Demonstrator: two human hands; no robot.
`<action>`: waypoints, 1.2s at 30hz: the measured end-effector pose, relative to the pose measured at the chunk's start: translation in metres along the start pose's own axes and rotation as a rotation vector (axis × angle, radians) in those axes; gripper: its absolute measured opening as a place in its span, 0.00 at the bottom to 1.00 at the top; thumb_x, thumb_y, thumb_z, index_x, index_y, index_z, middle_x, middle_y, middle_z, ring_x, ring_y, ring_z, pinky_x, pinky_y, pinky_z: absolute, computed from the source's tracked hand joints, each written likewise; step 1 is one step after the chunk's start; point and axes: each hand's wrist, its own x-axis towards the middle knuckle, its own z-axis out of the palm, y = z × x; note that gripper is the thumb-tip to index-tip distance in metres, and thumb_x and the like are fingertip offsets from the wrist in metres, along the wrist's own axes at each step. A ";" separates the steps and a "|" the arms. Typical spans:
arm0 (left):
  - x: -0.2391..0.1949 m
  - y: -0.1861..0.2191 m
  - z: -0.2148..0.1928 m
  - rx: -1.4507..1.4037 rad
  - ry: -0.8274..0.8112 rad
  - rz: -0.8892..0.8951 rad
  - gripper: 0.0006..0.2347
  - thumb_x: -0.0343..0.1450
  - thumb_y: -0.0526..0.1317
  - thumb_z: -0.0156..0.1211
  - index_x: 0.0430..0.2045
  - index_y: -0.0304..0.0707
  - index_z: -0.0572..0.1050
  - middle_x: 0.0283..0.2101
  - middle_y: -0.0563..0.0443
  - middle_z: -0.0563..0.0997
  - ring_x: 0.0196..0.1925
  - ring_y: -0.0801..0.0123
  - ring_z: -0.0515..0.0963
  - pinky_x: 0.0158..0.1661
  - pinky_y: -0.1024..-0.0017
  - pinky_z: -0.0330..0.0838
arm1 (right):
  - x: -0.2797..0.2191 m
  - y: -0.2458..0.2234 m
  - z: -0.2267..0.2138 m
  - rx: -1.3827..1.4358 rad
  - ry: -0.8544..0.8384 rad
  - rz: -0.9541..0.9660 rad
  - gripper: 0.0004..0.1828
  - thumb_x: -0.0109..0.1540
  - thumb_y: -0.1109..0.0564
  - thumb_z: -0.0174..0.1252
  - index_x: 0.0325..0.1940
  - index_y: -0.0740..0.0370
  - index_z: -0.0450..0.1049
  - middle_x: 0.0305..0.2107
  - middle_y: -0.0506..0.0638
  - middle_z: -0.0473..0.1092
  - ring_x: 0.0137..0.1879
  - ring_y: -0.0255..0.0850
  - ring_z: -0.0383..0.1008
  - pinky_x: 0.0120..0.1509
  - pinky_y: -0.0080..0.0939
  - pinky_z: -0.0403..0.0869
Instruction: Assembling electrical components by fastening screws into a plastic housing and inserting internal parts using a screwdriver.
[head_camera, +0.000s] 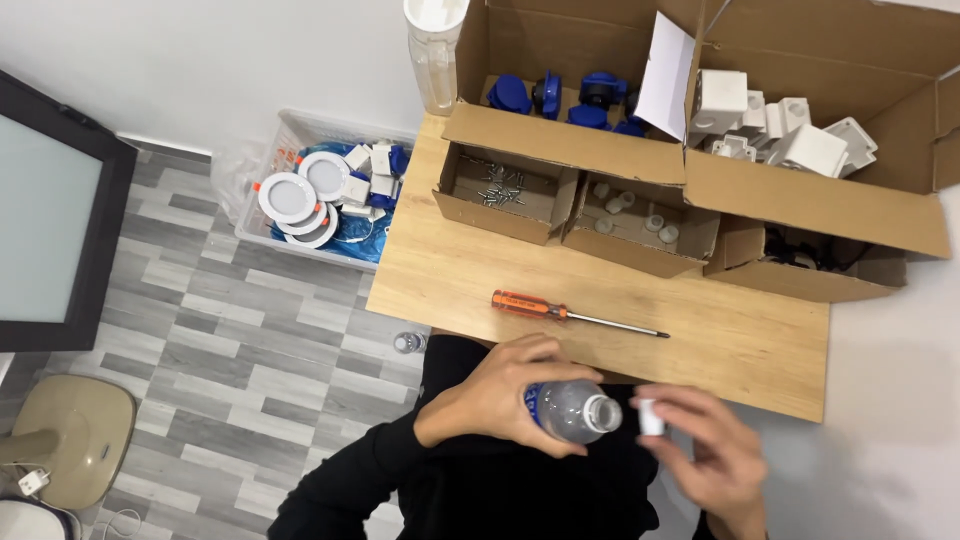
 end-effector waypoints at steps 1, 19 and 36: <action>-0.008 -0.006 0.004 0.017 -0.048 -0.027 0.33 0.57 0.62 0.80 0.55 0.51 0.82 0.39 0.56 0.77 0.40 0.64 0.79 0.45 0.68 0.75 | 0.006 -0.011 0.006 -0.114 -0.100 -0.034 0.17 0.60 0.61 0.71 0.52 0.65 0.80 0.50 0.66 0.81 0.54 0.51 0.89 0.60 0.40 0.88; -0.059 -0.034 -0.003 0.072 -0.154 -0.035 0.31 0.60 0.57 0.83 0.57 0.47 0.82 0.43 0.53 0.79 0.38 0.60 0.78 0.42 0.65 0.75 | 0.034 -0.025 0.031 -0.138 -0.694 -0.177 0.18 0.65 0.74 0.58 0.57 0.64 0.80 0.61 0.54 0.77 0.67 0.54 0.79 0.70 0.52 0.81; -0.067 -0.045 0.002 0.094 -0.137 -0.060 0.31 0.60 0.58 0.83 0.55 0.45 0.83 0.41 0.54 0.78 0.37 0.62 0.77 0.39 0.66 0.75 | 0.022 0.004 0.061 -0.567 -0.506 -0.098 0.16 0.70 0.44 0.61 0.43 0.58 0.74 0.35 0.48 0.71 0.36 0.44 0.73 0.43 0.45 0.76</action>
